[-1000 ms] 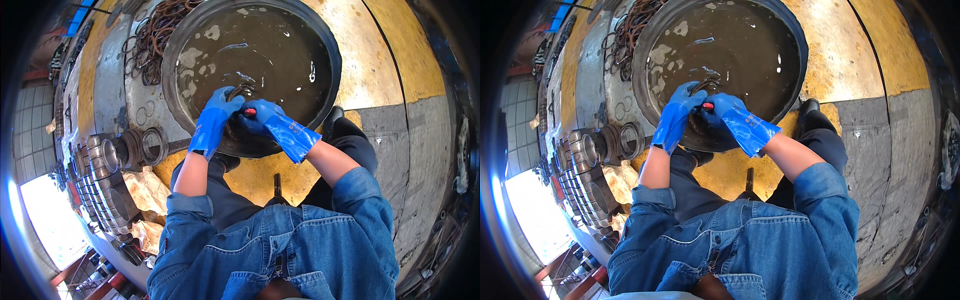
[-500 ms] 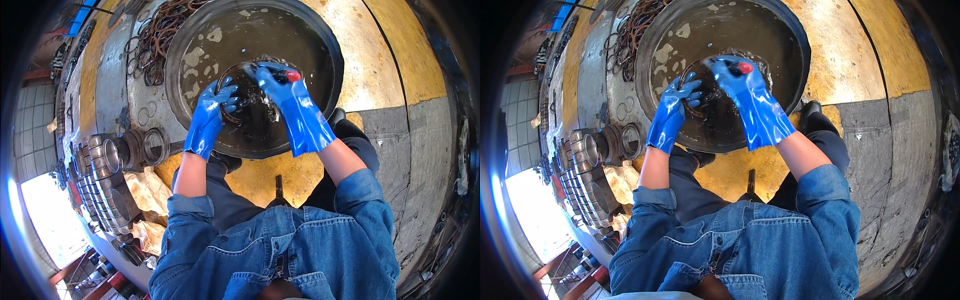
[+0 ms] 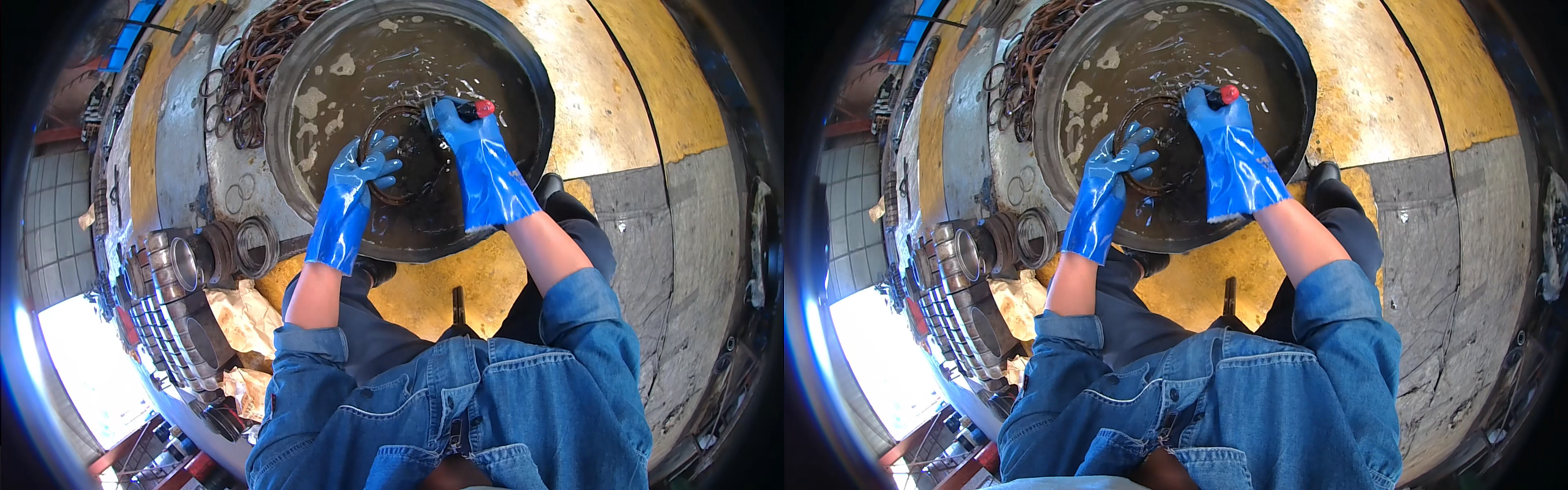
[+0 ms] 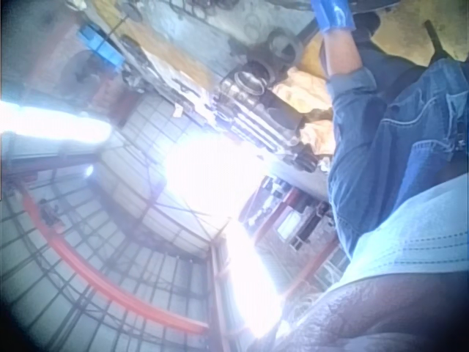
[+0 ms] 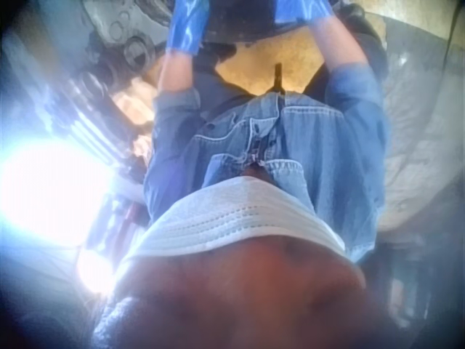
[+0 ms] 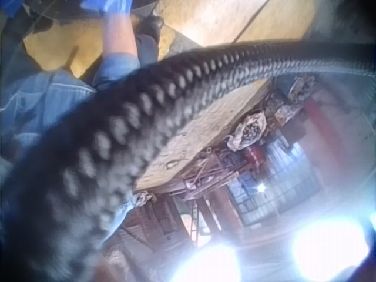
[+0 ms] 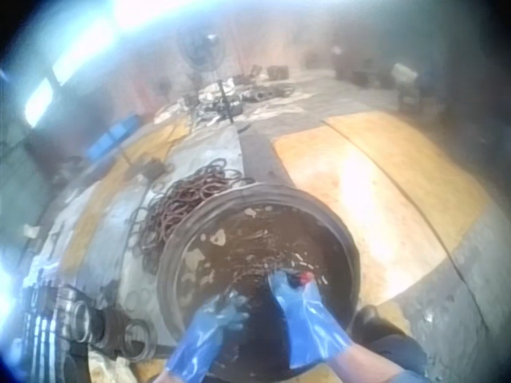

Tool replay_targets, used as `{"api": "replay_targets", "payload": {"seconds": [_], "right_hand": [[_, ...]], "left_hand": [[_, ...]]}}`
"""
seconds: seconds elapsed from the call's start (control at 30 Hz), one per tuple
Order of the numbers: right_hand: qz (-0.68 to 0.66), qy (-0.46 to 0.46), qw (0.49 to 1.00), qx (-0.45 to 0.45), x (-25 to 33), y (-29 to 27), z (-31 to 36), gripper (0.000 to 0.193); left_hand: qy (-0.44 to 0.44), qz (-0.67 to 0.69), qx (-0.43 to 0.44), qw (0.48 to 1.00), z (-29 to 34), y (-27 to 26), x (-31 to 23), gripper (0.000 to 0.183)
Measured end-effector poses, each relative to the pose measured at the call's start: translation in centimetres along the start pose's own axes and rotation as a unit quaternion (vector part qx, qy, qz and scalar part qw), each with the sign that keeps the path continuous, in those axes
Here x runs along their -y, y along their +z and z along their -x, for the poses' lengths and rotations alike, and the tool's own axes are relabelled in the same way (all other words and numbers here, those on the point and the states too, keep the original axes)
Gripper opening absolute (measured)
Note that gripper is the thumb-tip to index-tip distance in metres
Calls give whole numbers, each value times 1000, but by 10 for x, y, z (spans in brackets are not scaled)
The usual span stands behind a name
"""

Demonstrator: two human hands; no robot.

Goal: The person is cleaning a metal ring by scrubbing it with a brush inside a bucket of liquid.

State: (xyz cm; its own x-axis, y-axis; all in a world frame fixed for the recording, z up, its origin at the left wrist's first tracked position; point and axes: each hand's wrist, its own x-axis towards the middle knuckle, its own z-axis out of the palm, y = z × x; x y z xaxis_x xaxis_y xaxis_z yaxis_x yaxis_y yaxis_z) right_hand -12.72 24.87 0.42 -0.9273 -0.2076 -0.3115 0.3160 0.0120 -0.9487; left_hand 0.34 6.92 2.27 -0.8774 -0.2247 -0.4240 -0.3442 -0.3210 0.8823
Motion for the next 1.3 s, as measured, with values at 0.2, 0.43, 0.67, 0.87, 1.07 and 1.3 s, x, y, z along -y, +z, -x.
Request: {"api": "replay_targets", "payload": {"seconds": [0.2, 0.43, 0.67, 0.87, 1.07, 1.3], "right_hand": [[35, -295, 931, 213, 8, 35, 65, 28], [-95, -134, 986, 2, -17, 25, 15, 24], [101, 101, 985, -94, -64, -8, -25, 23], [-241, 121, 962, 30, -4, -4, 17, 32], [-56, -11, 982, 178, -17, 13, 17, 31], [41, 143, 968, 200, 20, 10, 51, 37]], "left_hand": [[25, 142, -18, 989, -23, -20, 19, 38], [5, 11, -13, 1000, -1, 1, 4, 44], [80, -2, -51, 995, -24, -9, 24, 52], [-13, 92, -57, 994, -23, -13, 37, 47], [-150, 104, -94, 979, -23, -13, 34, 55], [-179, 289, -74, 937, -34, -19, 29, 59]]}}
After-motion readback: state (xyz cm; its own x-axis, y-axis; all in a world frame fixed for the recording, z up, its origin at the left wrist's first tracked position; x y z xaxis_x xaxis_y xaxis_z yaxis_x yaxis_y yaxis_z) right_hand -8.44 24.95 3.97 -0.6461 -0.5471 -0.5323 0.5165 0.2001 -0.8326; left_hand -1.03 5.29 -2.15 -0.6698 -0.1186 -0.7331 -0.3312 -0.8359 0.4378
